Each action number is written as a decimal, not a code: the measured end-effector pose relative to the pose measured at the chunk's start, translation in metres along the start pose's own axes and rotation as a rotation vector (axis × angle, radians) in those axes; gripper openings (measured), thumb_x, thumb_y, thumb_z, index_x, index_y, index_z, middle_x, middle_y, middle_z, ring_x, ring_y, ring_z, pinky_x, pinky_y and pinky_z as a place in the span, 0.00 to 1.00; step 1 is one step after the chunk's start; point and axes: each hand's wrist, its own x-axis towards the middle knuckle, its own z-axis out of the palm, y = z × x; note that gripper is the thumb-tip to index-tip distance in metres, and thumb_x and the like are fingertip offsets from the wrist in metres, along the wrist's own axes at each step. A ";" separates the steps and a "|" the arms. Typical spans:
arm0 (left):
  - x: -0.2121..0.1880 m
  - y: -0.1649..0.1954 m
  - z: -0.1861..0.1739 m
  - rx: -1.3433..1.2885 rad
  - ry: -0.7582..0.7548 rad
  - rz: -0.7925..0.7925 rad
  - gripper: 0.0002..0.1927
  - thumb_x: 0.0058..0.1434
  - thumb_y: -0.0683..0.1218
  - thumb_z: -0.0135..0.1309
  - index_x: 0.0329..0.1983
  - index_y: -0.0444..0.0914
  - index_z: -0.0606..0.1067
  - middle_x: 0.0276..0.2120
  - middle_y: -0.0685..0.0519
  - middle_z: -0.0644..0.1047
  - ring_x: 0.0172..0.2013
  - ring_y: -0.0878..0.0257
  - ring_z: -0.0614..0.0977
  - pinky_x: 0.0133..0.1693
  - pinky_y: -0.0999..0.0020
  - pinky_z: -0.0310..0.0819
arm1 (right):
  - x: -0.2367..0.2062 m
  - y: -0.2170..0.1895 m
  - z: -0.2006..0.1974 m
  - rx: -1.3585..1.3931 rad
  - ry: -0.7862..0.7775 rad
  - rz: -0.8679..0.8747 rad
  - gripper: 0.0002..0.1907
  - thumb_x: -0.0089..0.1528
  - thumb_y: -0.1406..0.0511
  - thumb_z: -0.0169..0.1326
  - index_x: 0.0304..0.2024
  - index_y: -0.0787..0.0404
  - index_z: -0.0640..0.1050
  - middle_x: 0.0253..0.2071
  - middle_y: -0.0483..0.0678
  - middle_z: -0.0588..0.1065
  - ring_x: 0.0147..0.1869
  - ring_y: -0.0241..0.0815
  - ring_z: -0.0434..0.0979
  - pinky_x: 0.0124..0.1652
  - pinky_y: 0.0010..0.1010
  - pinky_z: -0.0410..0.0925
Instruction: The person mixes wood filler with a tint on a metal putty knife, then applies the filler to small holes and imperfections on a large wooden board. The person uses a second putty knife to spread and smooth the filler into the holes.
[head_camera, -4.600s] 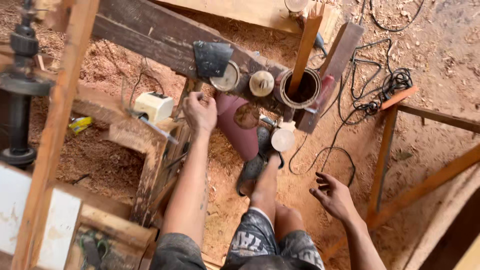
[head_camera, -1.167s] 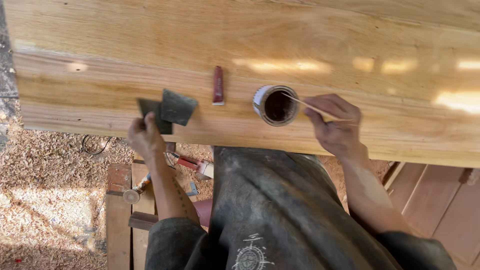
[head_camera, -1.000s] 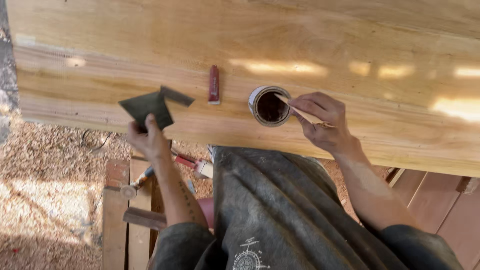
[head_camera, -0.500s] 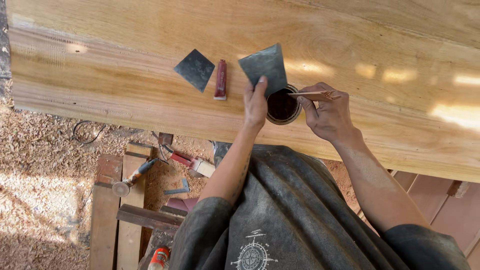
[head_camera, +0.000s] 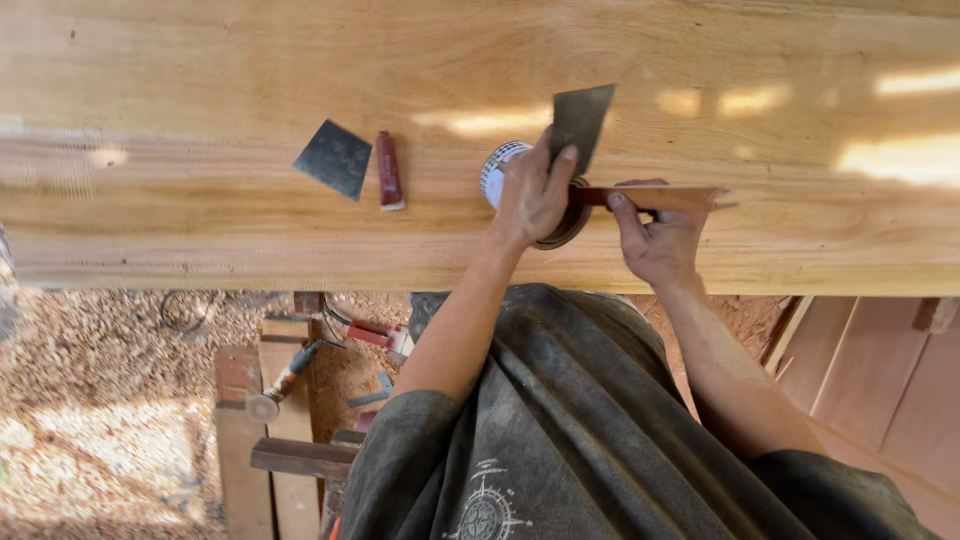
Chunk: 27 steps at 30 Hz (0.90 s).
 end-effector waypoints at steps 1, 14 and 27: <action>0.001 -0.003 0.000 0.042 0.001 -0.020 0.19 0.69 0.49 0.47 0.56 0.33 0.74 0.30 0.40 0.82 0.31 0.59 0.83 0.37 0.63 0.74 | -0.006 0.005 0.001 0.014 0.026 0.003 0.04 0.67 0.69 0.59 0.40 0.66 0.81 0.37 0.50 0.80 0.41 0.39 0.81 0.40 0.27 0.73; -0.005 -0.075 -0.018 -0.438 0.132 0.134 0.13 0.82 0.44 0.47 0.47 0.27 0.72 0.37 0.52 0.71 0.37 0.67 0.68 0.41 0.71 0.65 | -0.058 0.032 0.036 0.390 0.050 0.422 0.07 0.67 0.67 0.57 0.41 0.67 0.76 0.34 0.52 0.81 0.38 0.37 0.82 0.41 0.28 0.75; -0.010 -0.061 -0.016 -0.451 0.266 0.250 0.15 0.77 0.44 0.41 0.54 0.27 0.71 0.45 0.45 0.78 0.43 0.59 0.81 0.47 0.63 0.80 | -0.095 0.040 0.064 1.253 0.334 0.726 0.12 0.61 0.69 0.60 0.46 0.66 0.74 0.41 0.55 0.80 0.45 0.47 0.83 0.49 0.45 0.77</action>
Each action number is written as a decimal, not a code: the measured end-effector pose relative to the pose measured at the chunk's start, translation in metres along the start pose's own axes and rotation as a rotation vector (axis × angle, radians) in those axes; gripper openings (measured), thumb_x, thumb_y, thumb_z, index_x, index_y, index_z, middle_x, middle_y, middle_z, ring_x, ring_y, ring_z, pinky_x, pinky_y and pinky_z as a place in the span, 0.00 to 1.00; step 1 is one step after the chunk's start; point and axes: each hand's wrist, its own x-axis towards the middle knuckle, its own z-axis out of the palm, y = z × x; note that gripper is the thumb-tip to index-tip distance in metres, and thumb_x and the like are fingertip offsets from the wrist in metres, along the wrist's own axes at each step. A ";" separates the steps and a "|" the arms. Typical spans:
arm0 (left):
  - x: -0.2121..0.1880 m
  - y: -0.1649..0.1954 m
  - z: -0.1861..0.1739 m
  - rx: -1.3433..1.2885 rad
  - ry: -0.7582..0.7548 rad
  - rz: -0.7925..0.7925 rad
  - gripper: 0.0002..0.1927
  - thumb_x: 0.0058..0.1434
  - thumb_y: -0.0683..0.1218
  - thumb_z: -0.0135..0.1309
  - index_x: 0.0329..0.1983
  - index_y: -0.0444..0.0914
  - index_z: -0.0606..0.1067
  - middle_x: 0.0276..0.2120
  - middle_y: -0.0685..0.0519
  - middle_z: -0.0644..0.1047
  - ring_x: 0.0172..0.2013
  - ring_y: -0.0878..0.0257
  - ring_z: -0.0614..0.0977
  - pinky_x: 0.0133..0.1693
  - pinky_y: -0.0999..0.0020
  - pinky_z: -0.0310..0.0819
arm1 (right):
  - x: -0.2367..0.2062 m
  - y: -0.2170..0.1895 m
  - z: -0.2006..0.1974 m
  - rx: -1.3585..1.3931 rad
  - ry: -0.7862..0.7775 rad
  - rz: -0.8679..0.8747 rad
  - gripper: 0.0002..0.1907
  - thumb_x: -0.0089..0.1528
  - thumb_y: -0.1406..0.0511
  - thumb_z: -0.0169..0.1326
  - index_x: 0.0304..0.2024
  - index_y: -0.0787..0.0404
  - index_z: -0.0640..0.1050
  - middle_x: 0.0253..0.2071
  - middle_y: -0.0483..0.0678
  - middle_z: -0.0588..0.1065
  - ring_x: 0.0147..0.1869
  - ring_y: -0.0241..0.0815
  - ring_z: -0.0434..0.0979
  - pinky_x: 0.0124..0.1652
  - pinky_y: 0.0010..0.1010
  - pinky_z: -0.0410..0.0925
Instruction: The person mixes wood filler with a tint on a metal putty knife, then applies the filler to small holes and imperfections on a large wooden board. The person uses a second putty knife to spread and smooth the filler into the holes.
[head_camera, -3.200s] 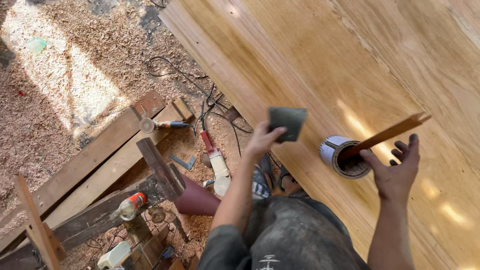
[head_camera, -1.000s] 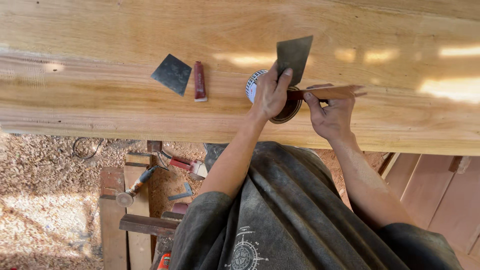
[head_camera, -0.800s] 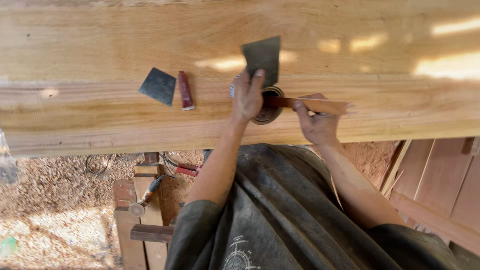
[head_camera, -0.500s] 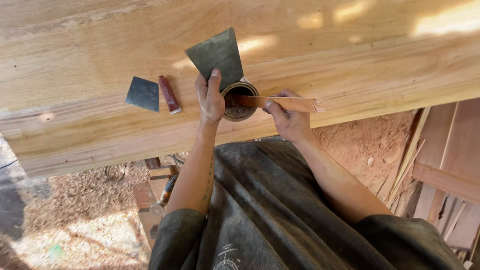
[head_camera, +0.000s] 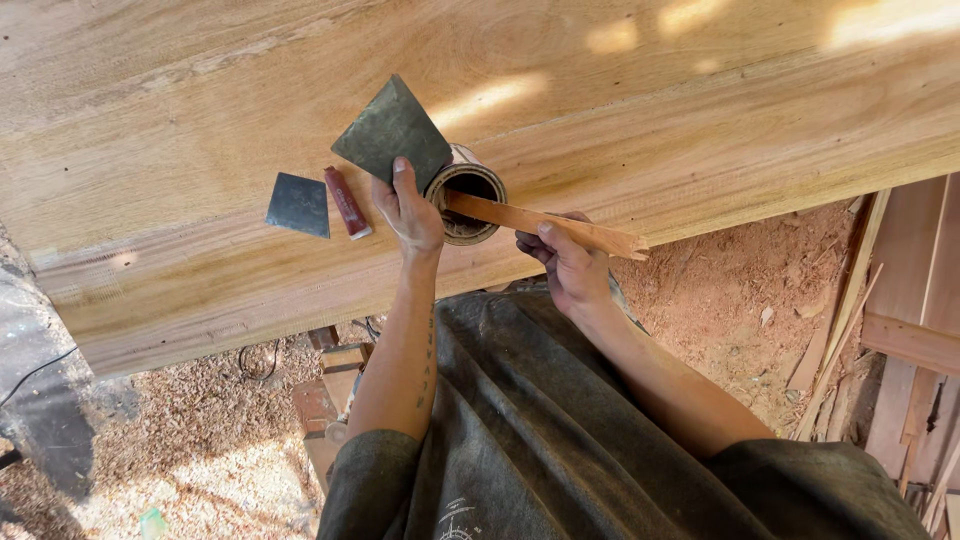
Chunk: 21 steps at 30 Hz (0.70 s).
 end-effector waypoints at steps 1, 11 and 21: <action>0.002 0.003 0.002 -0.030 -0.009 -0.005 0.14 0.77 0.44 0.41 0.54 0.27 0.70 0.45 0.45 0.78 0.42 0.57 0.82 0.47 0.62 0.82 | -0.002 -0.003 -0.001 -0.016 -0.001 -0.014 0.12 0.62 0.69 0.61 0.46 0.65 0.74 0.42 0.55 0.80 0.45 0.48 0.83 0.50 0.45 0.77; 0.032 0.020 -0.001 -0.147 0.201 -0.038 0.14 0.75 0.44 0.42 0.54 0.28 0.70 0.44 0.45 0.79 0.41 0.58 0.82 0.45 0.64 0.78 | -0.019 -0.042 -0.029 -0.073 0.129 0.005 0.15 0.60 0.66 0.65 0.47 0.60 0.75 0.43 0.51 0.79 0.50 0.49 0.81 0.51 0.45 0.74; 0.035 0.025 -0.013 -0.303 0.351 -0.105 0.15 0.73 0.43 0.45 0.56 0.29 0.72 0.47 0.49 0.77 0.47 0.62 0.77 0.51 0.64 0.72 | -0.013 -0.116 -0.014 -0.438 0.346 -0.355 0.24 0.57 0.69 0.66 0.55 0.56 0.75 0.49 0.49 0.78 0.55 0.45 0.77 0.48 0.39 0.72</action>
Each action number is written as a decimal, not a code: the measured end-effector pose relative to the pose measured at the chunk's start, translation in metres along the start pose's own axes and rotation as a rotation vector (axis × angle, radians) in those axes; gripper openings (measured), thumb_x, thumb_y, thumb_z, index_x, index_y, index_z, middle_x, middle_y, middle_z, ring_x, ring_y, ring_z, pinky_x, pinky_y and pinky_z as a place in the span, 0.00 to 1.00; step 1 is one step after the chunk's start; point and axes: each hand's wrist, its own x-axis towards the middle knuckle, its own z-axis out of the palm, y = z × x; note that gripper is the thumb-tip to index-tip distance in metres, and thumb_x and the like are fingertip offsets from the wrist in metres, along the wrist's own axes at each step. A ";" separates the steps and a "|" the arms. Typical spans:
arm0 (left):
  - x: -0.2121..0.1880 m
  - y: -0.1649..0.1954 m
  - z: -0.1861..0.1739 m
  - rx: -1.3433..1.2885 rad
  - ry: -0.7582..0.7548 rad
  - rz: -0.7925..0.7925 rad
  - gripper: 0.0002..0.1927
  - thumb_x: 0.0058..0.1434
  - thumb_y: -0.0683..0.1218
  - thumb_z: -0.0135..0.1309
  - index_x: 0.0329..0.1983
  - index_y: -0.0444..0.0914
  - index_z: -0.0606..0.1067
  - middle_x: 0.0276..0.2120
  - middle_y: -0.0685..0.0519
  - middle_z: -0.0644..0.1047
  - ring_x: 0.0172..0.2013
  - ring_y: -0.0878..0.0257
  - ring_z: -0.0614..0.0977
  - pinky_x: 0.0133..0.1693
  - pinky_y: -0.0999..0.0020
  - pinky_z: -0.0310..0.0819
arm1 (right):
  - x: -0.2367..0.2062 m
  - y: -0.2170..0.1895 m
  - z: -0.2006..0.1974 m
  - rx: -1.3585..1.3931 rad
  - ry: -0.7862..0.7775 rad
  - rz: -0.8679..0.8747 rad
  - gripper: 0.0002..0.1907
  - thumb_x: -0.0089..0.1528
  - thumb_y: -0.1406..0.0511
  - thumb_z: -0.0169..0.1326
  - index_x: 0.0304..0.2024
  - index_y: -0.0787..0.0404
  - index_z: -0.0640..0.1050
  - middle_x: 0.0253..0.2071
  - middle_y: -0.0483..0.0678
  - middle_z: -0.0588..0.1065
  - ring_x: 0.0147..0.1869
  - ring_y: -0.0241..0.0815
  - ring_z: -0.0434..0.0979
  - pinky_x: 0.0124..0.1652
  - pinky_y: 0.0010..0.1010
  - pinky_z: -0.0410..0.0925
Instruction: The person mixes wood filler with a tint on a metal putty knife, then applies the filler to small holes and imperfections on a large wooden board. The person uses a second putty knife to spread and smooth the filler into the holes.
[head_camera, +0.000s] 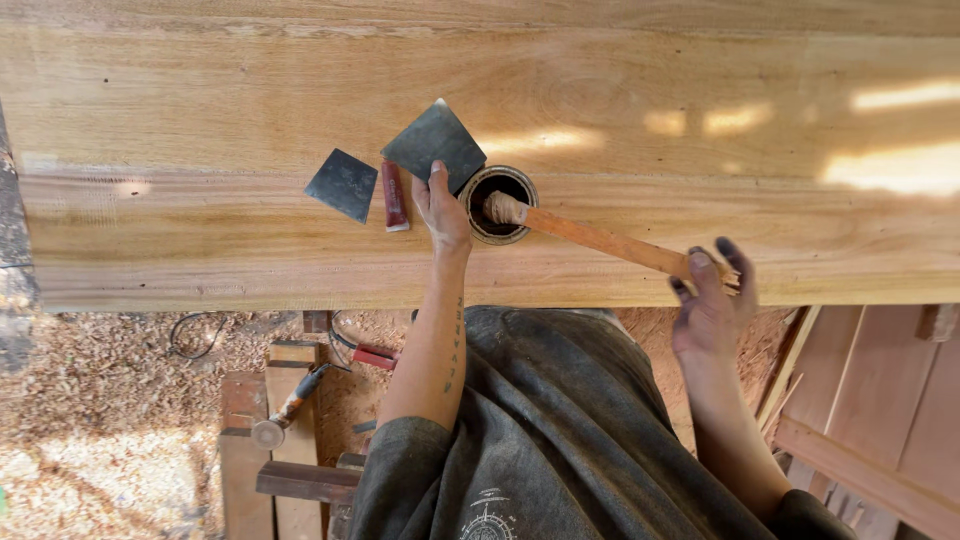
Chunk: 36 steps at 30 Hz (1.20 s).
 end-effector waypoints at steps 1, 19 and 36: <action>0.000 0.001 0.000 -0.016 0.008 -0.029 0.14 0.73 0.43 0.45 0.55 0.28 0.72 0.46 0.48 0.78 0.46 0.61 0.78 0.49 0.63 0.73 | 0.003 -0.008 -0.001 -0.090 -0.043 -0.032 0.24 0.58 0.69 0.66 0.56 0.57 0.75 0.49 0.50 0.78 0.55 0.47 0.78 0.49 0.41 0.72; -0.002 0.015 0.004 0.082 0.120 -0.150 0.14 0.73 0.47 0.45 0.54 0.33 0.71 0.47 0.52 0.75 0.51 0.63 0.75 0.59 0.66 0.66 | -0.025 -0.072 0.132 -2.061 -0.884 -0.206 0.37 0.66 0.55 0.49 0.77 0.43 0.55 0.58 0.50 0.75 0.48 0.44 0.81 0.42 0.39 0.75; 0.010 0.028 -0.068 0.129 0.060 -0.126 0.23 0.61 0.31 0.54 0.56 0.40 0.64 0.48 0.47 0.76 0.40 0.50 0.84 0.36 0.54 0.87 | -0.013 -0.026 0.068 -1.367 -0.767 -0.496 0.23 0.62 0.51 0.57 0.58 0.47 0.75 0.35 0.52 0.82 0.38 0.59 0.81 0.40 0.51 0.72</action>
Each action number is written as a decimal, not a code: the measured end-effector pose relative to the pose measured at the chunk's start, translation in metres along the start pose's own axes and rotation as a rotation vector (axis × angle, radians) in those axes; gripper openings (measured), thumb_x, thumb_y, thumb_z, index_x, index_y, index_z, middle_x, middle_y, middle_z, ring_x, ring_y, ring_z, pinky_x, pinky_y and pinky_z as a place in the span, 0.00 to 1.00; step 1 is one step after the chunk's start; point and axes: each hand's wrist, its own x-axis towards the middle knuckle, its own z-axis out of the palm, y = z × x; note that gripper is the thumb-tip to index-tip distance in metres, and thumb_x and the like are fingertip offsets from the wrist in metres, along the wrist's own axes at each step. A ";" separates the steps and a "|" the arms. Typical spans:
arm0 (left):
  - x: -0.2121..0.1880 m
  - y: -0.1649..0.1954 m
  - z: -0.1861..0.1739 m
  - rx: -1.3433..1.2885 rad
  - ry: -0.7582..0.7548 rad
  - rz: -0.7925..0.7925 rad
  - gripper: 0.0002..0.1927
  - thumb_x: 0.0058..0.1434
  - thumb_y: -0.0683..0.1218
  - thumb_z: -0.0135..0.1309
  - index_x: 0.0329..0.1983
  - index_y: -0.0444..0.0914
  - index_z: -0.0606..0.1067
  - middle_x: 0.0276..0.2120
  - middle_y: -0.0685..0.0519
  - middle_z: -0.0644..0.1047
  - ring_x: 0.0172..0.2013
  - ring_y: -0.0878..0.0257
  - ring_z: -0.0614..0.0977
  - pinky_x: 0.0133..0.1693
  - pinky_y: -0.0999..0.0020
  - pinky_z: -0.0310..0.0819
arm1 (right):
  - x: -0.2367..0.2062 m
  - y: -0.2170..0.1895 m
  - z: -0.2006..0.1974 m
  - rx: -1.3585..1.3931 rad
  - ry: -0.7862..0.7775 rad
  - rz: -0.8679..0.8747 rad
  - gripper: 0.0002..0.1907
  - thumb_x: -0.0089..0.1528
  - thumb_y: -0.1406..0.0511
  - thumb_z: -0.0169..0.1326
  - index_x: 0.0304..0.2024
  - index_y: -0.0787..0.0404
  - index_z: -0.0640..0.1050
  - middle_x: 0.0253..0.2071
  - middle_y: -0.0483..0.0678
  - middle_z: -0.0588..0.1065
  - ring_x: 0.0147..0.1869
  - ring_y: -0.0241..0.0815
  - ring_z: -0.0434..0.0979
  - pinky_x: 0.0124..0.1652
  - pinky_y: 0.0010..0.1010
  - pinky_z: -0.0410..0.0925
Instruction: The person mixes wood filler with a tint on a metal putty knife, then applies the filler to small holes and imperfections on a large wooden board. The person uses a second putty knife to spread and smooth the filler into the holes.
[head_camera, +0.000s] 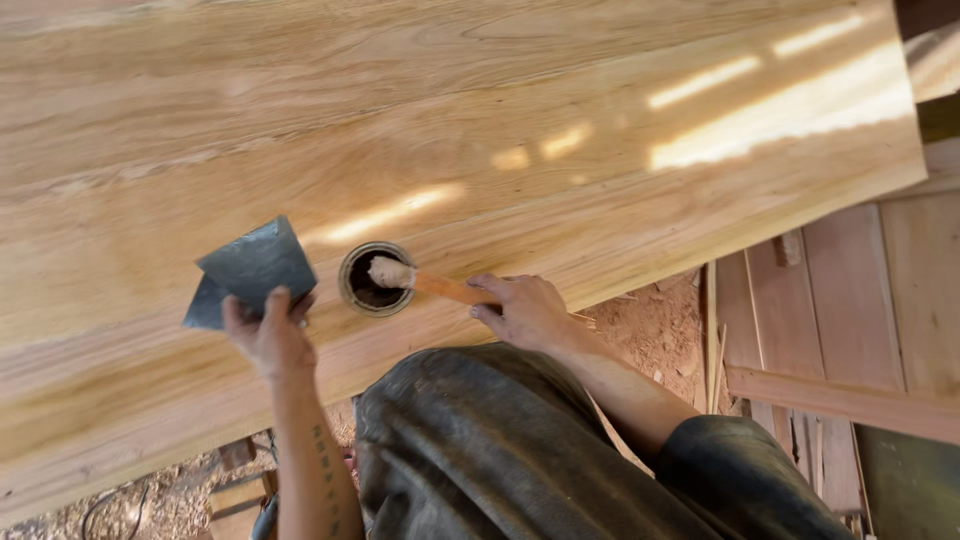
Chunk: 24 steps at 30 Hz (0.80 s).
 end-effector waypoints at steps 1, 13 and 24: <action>-0.003 0.007 -0.007 0.118 -0.034 0.031 0.18 0.65 0.31 0.56 0.55 0.34 0.65 0.48 0.44 0.77 0.39 0.48 0.84 0.36 0.54 0.85 | -0.003 0.006 0.002 -0.007 0.026 0.004 0.23 0.62 0.50 0.57 0.57 0.47 0.76 0.33 0.52 0.82 0.37 0.58 0.81 0.40 0.51 0.72; 0.000 0.018 -0.013 -0.434 0.012 -0.188 0.21 0.58 0.41 0.49 0.57 0.43 0.70 0.44 0.50 0.79 0.45 0.52 0.83 0.46 0.48 0.83 | -0.009 0.026 0.026 0.145 0.127 -0.044 0.21 0.61 0.51 0.60 0.53 0.52 0.79 0.36 0.50 0.84 0.33 0.47 0.85 0.36 0.38 0.77; -0.018 0.021 -0.008 -0.536 -0.200 -0.282 0.45 0.53 0.35 0.41 0.79 0.34 0.55 0.66 0.51 0.73 0.62 0.58 0.79 0.61 0.63 0.76 | -0.013 0.005 -0.020 0.201 0.270 -0.164 0.22 0.59 0.58 0.66 0.52 0.61 0.80 0.39 0.56 0.83 0.40 0.45 0.85 0.39 0.34 0.76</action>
